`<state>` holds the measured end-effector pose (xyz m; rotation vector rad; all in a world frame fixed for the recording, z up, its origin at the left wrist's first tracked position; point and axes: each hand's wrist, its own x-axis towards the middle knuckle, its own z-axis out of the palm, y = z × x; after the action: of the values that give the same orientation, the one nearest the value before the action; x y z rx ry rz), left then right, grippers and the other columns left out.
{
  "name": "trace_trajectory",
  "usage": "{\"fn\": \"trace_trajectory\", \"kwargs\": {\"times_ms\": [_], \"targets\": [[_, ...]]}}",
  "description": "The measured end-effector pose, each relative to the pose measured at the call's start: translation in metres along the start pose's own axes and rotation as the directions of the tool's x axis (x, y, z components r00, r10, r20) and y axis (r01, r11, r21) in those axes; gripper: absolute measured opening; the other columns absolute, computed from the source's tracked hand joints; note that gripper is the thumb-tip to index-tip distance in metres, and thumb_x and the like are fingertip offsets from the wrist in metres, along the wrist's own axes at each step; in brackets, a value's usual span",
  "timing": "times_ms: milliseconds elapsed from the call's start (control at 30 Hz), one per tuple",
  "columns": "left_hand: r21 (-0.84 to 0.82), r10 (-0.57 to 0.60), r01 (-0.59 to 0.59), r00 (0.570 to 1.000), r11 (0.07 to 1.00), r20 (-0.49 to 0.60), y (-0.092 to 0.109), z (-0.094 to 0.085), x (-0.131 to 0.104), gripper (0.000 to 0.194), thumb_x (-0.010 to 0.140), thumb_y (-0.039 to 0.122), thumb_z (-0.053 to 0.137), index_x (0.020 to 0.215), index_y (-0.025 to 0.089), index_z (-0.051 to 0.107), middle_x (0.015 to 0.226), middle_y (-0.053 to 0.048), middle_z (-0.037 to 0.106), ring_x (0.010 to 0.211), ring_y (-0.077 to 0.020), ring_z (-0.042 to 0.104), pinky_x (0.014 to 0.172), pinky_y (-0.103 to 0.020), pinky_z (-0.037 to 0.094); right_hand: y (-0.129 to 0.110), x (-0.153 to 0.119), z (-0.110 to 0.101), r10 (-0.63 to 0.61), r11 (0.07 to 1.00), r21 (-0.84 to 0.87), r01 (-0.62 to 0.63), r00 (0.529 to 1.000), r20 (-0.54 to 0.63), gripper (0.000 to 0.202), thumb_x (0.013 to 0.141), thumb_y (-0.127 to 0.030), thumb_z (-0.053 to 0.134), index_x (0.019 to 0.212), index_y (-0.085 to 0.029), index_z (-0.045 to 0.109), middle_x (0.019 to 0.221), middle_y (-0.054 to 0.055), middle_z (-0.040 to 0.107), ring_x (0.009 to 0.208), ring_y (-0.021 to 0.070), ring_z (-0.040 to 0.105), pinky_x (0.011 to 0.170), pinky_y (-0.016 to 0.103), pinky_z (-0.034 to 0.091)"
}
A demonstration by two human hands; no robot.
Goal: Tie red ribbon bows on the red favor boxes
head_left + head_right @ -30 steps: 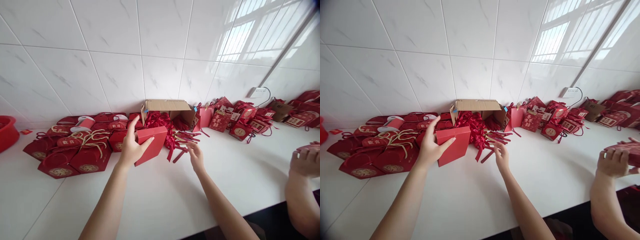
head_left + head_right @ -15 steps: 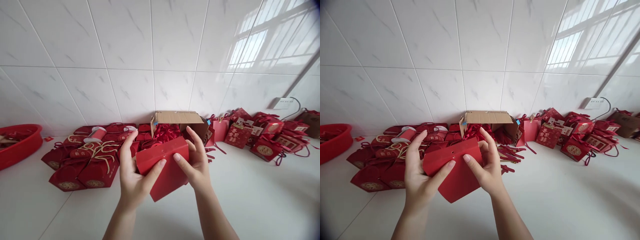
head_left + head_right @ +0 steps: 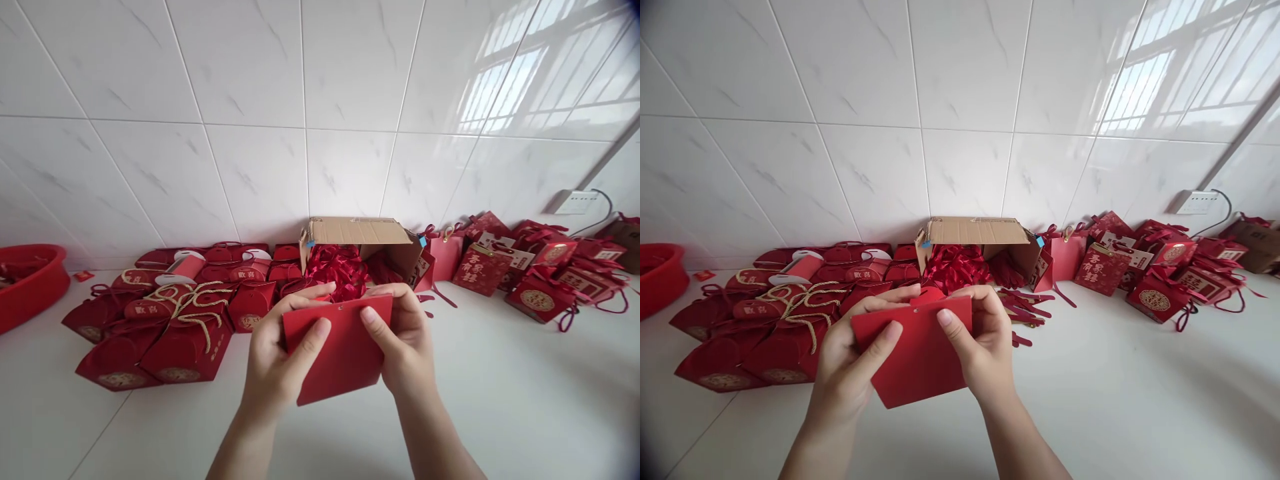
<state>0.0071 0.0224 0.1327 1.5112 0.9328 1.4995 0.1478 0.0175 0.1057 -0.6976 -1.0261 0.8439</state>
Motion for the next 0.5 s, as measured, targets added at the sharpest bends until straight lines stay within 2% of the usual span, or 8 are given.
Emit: {"fn": "trace_trajectory", "kwargs": {"times_ms": [100,167,233,300,333,433,500], "targets": [[0.044,-0.092,0.092,0.996,0.995,-0.002,-0.005,-0.011,0.007,0.025,0.074,0.041,0.067,0.079,0.017,0.064,0.072,-0.004,0.068,0.063,-0.0192,0.064,0.053,-0.026,0.051,0.006,0.002,0.007,0.136,0.987,0.077,-0.142,0.988,0.073,0.021,0.078,-0.033,0.071,0.088,-0.023,0.055,0.081,0.000,0.064,0.070,0.0137,0.062,0.059,0.024,0.052],[0.075,-0.097,0.102,0.993,0.992,-0.068,-0.008,-0.019,0.013,0.025,0.072,0.041,0.068,0.074,0.017,0.062,0.060,0.000,0.062,0.053,-0.0146,0.057,0.047,-0.023,0.046,0.009,0.010,0.003,0.152,0.988,-0.007,-0.152,0.981,0.121,0.021,0.082,-0.038,0.065,0.094,-0.023,0.056,0.091,0.002,0.066,0.081,0.0158,0.064,0.069,0.027,0.054],[0.090,-0.063,0.079,0.984,0.993,-0.167,-0.009,-0.026,0.017,0.024,0.069,0.041,0.070,0.072,0.018,0.061,0.060,0.002,0.060,0.053,-0.0132,0.055,0.046,-0.021,0.044,0.015,0.024,-0.016,0.126,0.976,-0.189,-0.106,0.987,0.096,0.025,0.087,-0.043,0.056,0.102,-0.023,0.058,0.105,0.005,0.066,0.096,0.0177,0.063,0.080,0.030,0.053],[0.121,-0.030,0.064,0.965,0.991,-0.262,-0.007,-0.031,0.019,0.024,0.067,0.040,0.071,0.072,0.019,0.062,0.062,0.002,0.060,0.057,-0.0133,0.056,0.047,-0.020,0.044,0.025,0.045,-0.051,0.085,0.897,-0.433,-0.082,0.996,-0.013,0.031,0.090,-0.047,0.048,0.109,-0.024,0.057,0.114,0.006,0.064,0.102,0.0192,0.062,0.082,0.032,0.052],[0.141,-0.021,0.065,0.956,0.988,-0.294,-0.005,-0.032,0.019,0.024,0.067,0.040,0.072,0.072,0.019,0.062,0.064,0.002,0.061,0.059,-0.0135,0.056,0.048,-0.020,0.044,0.033,0.056,-0.074,0.071,0.795,-0.598,-0.104,0.994,-0.078,0.034,0.091,-0.048,0.045,0.110,-0.024,0.058,0.112,0.005,0.065,0.098,0.0188,0.063,0.080,0.032,0.053],[0.188,-0.009,0.079,0.938,0.979,-0.346,0.000,-0.033,0.018,0.021,0.066,0.037,0.072,0.072,0.019,0.062,0.066,0.002,0.062,0.064,-0.0143,0.056,0.051,-0.020,0.044,0.065,0.083,-0.151,0.062,0.650,-0.730,-0.213,0.972,-0.229,0.030,0.088,-0.042,0.052,0.093,-0.016,0.065,0.092,0.009,0.068,0.087,0.0223,0.064,0.081,0.040,0.051],[0.170,-0.033,0.102,0.930,0.980,-0.366,0.001,-0.033,0.019,0.020,0.065,0.035,0.072,0.073,0.019,0.063,0.066,0.003,0.063,0.064,-0.0144,0.056,0.053,-0.021,0.045,0.090,0.090,-0.195,0.054,0.548,-0.783,-0.294,0.947,-0.318,0.026,0.090,-0.036,0.054,0.095,-0.013,0.064,0.094,0.008,0.066,0.086,0.0203,0.063,0.080,0.041,0.052]]}}
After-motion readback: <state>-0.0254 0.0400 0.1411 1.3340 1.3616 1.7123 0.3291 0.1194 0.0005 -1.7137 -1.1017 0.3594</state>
